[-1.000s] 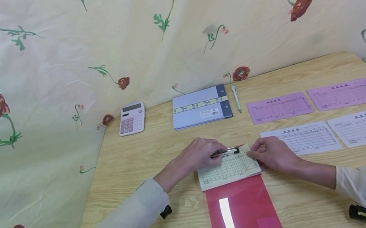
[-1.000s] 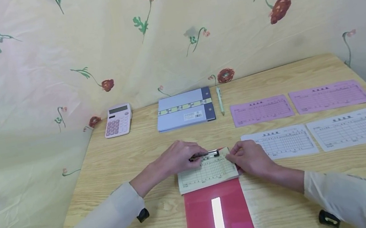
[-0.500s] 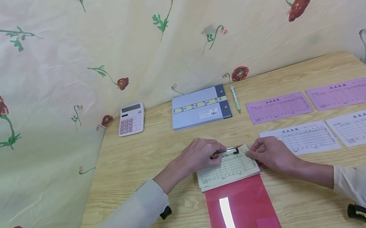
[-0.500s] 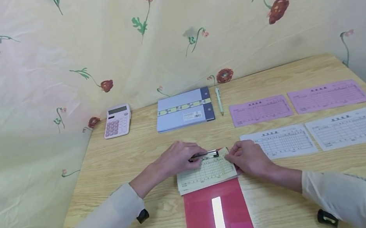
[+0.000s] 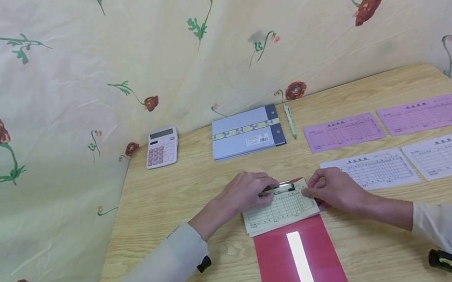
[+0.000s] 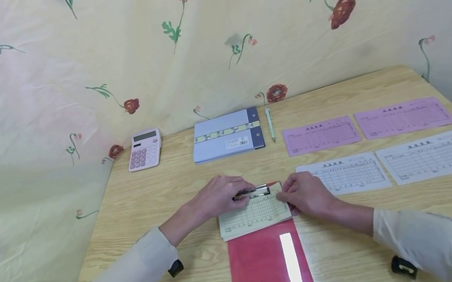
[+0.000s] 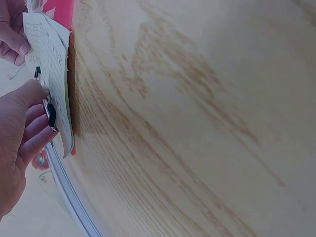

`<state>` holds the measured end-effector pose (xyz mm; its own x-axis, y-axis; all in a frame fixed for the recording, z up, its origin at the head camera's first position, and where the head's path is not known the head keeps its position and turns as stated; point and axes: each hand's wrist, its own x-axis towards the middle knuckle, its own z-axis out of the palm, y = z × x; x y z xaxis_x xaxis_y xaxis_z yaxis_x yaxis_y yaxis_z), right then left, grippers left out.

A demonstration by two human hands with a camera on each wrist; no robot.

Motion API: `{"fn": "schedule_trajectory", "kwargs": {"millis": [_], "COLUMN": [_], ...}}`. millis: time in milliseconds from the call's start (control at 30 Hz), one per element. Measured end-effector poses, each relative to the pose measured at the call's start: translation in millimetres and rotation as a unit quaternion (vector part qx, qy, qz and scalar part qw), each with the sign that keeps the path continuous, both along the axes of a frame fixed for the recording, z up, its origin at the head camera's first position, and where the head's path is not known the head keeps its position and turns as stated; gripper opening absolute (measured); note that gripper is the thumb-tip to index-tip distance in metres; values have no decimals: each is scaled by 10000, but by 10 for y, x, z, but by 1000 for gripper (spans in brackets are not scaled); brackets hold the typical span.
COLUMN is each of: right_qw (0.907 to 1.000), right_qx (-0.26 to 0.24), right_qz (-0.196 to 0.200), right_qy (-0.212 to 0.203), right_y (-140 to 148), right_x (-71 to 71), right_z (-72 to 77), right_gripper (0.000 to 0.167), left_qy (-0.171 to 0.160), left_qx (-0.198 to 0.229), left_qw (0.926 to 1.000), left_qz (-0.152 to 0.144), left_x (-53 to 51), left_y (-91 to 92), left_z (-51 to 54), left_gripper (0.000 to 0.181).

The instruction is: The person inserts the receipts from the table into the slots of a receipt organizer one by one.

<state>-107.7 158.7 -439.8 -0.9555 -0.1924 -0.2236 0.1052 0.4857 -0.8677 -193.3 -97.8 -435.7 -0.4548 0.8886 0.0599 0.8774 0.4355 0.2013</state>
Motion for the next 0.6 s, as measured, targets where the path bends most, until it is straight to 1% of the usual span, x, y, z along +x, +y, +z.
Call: {"fn": "schedule_trajectory", "kwargs": {"millis": [67,133,200,300,367,433,533,600], "right_qw": [10000,9999,9988,9927,9877,9827,9762,9729], "right_qx": [-38,73,350,829,1022,1132,1242,1286], "right_qz": [68,134,211,422,564,702,873,982], "right_qy": [-60,46,274,770,1044,1285,1547,1650], "right_y": [14,28,42,45,45,39,35,39], "right_x": [-14,-36,-66,-116,-143,-169,-200,-220], "right_z": [35,66,92,96,81,60,29,9], "right_gripper": [32,39,46,52,50,45,40,38], "left_qy": [8,29,44,56,44,52,58,72], "left_qx": [-12,-66,-136,-236,-251,-262,-234,-233], "left_qw": [10000,10000,9999,9996,9996,9996,9997,9997], "left_qz": [14,45,83,136,135,128,98,97], "left_x": [2,4,4,7,9,12,8,5], "left_y": [-6,-5,0,7,10,9,2,1], "left_z": [2,10,20,33,36,35,29,28], "left_gripper": [28,28,29,29,29,29,29,29]}}
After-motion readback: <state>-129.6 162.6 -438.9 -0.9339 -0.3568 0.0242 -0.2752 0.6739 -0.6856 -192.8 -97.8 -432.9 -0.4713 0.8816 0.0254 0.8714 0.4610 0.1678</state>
